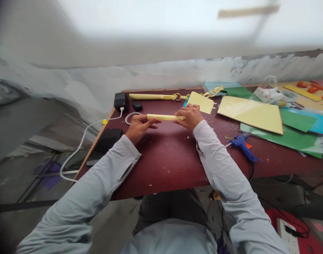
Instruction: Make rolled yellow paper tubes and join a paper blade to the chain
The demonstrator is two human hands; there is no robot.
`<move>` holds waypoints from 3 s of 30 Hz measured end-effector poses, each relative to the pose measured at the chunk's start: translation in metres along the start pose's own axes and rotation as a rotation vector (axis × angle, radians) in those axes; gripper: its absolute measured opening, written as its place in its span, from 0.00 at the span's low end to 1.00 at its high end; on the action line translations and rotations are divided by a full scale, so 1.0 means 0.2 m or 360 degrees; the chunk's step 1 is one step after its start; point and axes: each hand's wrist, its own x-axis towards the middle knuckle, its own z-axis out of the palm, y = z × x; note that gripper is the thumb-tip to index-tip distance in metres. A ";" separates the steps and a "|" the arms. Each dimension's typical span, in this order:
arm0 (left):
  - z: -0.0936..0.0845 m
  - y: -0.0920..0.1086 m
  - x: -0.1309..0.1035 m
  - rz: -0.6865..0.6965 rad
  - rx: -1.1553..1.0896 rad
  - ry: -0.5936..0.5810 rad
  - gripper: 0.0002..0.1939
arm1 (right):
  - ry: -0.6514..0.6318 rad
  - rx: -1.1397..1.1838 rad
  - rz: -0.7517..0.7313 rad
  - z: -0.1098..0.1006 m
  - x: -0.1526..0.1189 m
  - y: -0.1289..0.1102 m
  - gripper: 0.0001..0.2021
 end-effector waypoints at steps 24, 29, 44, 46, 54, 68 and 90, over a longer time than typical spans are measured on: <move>-0.05 -0.01 0.04 0.0065 -0.0077 0.0195 0.24 | -0.0001 -0.0115 0.0033 -0.02 -0.01 0.07 0.17; -0.01 0.00 0.01 -0.0010 -0.0021 0.0030 0.27 | -0.0093 -0.0075 -0.0129 0.03 0.03 -0.04 0.18; -0.04 -0.02 0.03 -0.0015 -0.0108 0.0145 0.25 | -0.0071 -0.0052 0.0031 0.00 0.00 0.03 0.19; -0.02 -0.02 0.02 -0.0028 -0.0089 0.0104 0.25 | -0.0111 -0.0055 0.0002 0.02 0.01 0.01 0.18; -0.04 -0.01 0.03 -0.0016 -0.0129 0.0145 0.25 | -0.0120 -0.0004 0.0168 0.00 0.00 0.09 0.16; -0.02 0.01 0.01 -0.0145 -0.0130 -0.0037 0.29 | -0.0093 0.0277 0.0078 -0.02 -0.01 0.12 0.17; -0.05 0.00 0.01 -0.0155 -0.0103 -0.0040 0.26 | 0.0029 0.0771 0.0191 -0.04 0.00 0.10 0.21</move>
